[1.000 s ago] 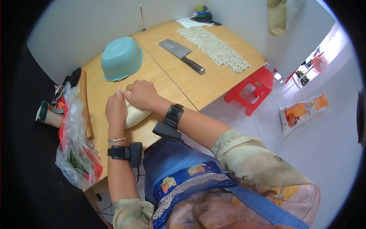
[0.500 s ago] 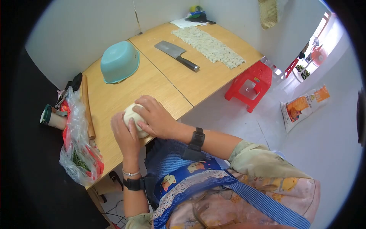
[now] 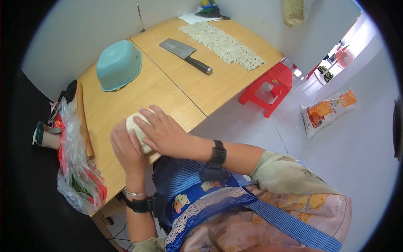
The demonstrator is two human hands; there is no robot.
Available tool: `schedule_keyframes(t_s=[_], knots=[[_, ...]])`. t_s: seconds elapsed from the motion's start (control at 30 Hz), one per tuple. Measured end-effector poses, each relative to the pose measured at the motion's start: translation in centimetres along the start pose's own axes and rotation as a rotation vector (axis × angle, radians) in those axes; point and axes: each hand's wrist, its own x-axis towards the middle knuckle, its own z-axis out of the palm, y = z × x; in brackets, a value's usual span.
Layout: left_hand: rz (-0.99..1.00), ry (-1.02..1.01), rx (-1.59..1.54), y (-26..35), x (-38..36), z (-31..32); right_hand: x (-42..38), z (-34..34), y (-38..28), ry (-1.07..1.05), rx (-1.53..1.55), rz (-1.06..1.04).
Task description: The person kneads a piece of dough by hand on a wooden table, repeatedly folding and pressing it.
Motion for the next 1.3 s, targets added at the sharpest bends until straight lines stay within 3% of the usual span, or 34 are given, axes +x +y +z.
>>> schedule_keyframes(t_s=[0.07,0.13,0.2,0.27,0.3,0.37,0.47,0.67,0.73,0.83,0.87,0.93,1.07,1.1,1.17,1.2,1.27,1.3], knots=[[-0.046,-0.021,-0.049,-1.6,2.0,0.6,2.1,1.6,1.0,-0.009,0.018,0.029],[-0.271,-0.038,-0.040,-3.0,3.3,1.5,3.5,2.4,1.9,-0.018,0.034,0.057],[-0.321,-0.039,0.052,-3.3,3.9,1.1,4.3,2.6,2.3,-0.097,0.055,0.125],[-0.594,-0.382,0.082,-1.8,4.5,-0.8,4.0,2.3,2.0,-0.085,0.039,0.128],[-0.590,-0.378,0.081,-1.6,3.7,-0.8,3.8,2.2,1.8,-0.073,0.024,0.137],[-0.458,-0.119,-0.120,-1.7,1.1,-0.5,3.2,2.0,1.2,-0.036,0.049,0.166],[-0.545,-0.038,-0.365,-1.7,0.2,-0.5,2.3,1.4,0.4,0.024,0.167,0.215],[-0.332,0.043,-0.318,5.1,3.9,-7.6,0.4,-2.0,-3.2,0.193,0.421,0.194],[0.066,0.119,-0.070,6.0,5.7,-9.1,0.8,-2.7,-4.5,0.274,0.646,0.239],[0.222,0.008,-0.035,5.5,7.1,-8.9,1.0,-2.4,-3.3,0.145,0.664,0.319],[0.226,0.019,-0.029,4.6,6.5,-7.6,0.9,-2.3,-2.3,0.149,0.664,0.306],[0.185,-0.116,0.023,1.5,4.7,-3.1,0.8,-2.2,0.1,-0.242,0.248,0.324],[0.072,-0.136,-0.168,-2.5,4.7,-1.6,3.2,-4.2,-0.4,0.115,0.209,0.202],[0.065,-0.165,-0.214,-2.9,4.7,-1.6,4.0,-3.8,-0.3,0.115,0.211,0.205],[0.066,-0.197,-0.248,-3.1,4.5,-1.3,6.6,-1.8,-0.6,0.259,0.263,0.049],[0.043,-0.150,-0.244,-3.3,3.9,-0.9,7.3,-0.5,-0.7,0.267,0.269,0.056],[0.023,-0.113,-0.243,-3.3,2.9,-0.7,7.7,2.3,-0.3,-0.060,0.451,0.110],[0.041,-0.087,-0.201,-3.1,2.5,-0.8,7.6,2.5,-0.6,-0.029,0.486,0.092]])
